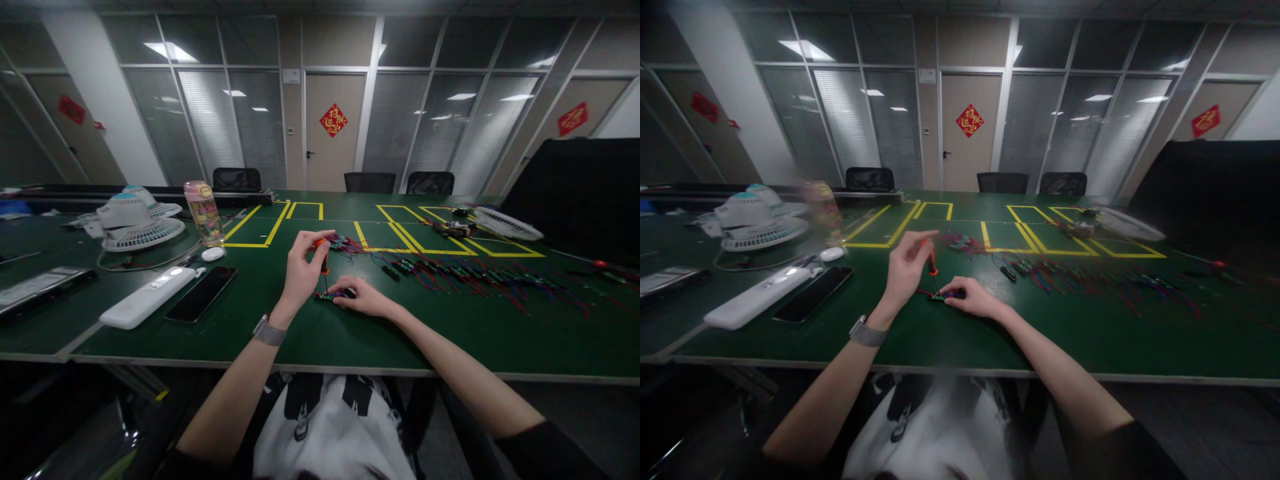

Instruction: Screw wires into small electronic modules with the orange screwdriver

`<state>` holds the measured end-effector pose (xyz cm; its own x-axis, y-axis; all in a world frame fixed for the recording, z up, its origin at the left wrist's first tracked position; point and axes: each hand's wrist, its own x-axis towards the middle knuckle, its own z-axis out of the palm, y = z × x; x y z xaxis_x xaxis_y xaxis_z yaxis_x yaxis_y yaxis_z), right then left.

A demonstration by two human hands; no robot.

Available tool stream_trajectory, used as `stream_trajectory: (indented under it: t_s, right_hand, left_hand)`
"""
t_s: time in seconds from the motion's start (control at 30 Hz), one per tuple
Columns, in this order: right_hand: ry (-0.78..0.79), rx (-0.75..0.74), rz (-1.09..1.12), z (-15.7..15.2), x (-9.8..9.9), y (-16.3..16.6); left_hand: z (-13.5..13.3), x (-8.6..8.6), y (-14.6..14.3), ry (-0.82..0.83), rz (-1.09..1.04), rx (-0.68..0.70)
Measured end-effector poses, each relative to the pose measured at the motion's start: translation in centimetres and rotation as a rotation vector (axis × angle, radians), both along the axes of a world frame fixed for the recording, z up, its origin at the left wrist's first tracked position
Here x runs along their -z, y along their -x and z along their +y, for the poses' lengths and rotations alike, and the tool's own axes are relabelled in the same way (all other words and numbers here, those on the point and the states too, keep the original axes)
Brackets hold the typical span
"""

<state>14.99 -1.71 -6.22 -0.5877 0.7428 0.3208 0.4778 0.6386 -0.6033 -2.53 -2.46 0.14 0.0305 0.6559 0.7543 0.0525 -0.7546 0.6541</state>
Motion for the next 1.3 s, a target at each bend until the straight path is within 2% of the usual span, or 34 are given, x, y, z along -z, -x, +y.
stream_trajectory:
  t_s: [0.13, 0.33, 0.63, 0.7, 0.87, 1.03, 1.2, 1.3]
  right_hand:
    - [-0.001, 0.006, -0.004, -0.15, -0.19, 0.05]
    - [0.000, 0.001, 0.001, -0.11, -0.13, 0.04]
    - [0.011, 0.006, -0.011, -0.16, -0.25, -0.02]
    - [0.009, 0.008, -0.014, -0.19, -0.28, 0.00]
    - [0.006, -0.004, 0.003, -0.09, -0.13, 0.02]
    - [0.002, -0.012, 0.009, 0.08, 0.06, -0.06]
    - [0.009, -0.004, 0.003, 0.10, 0.10, -0.11]
    - [0.011, -0.005, 0.005, 0.03, -0.01, -0.06]
  left_hand:
    - [-0.22, -0.18, -0.10, 0.055, 0.001, 0.131]
    - [-0.23, -0.18, -0.11, 0.032, 0.081, 0.063]
    - [-0.13, -0.20, -0.15, 0.092, 0.050, 0.238]
    - [-0.07, -0.14, -0.16, 0.086, 0.055, 0.183]
    - [0.05, -0.03, -0.08, -0.014, 0.088, -0.076]
    - [-0.01, -0.01, -0.05, 0.004, 0.063, 0.004]
    - [0.16, 0.16, 0.04, -0.019, 0.059, -0.130]
    - [0.15, 0.14, 0.09, -0.015, 0.061, -0.092]
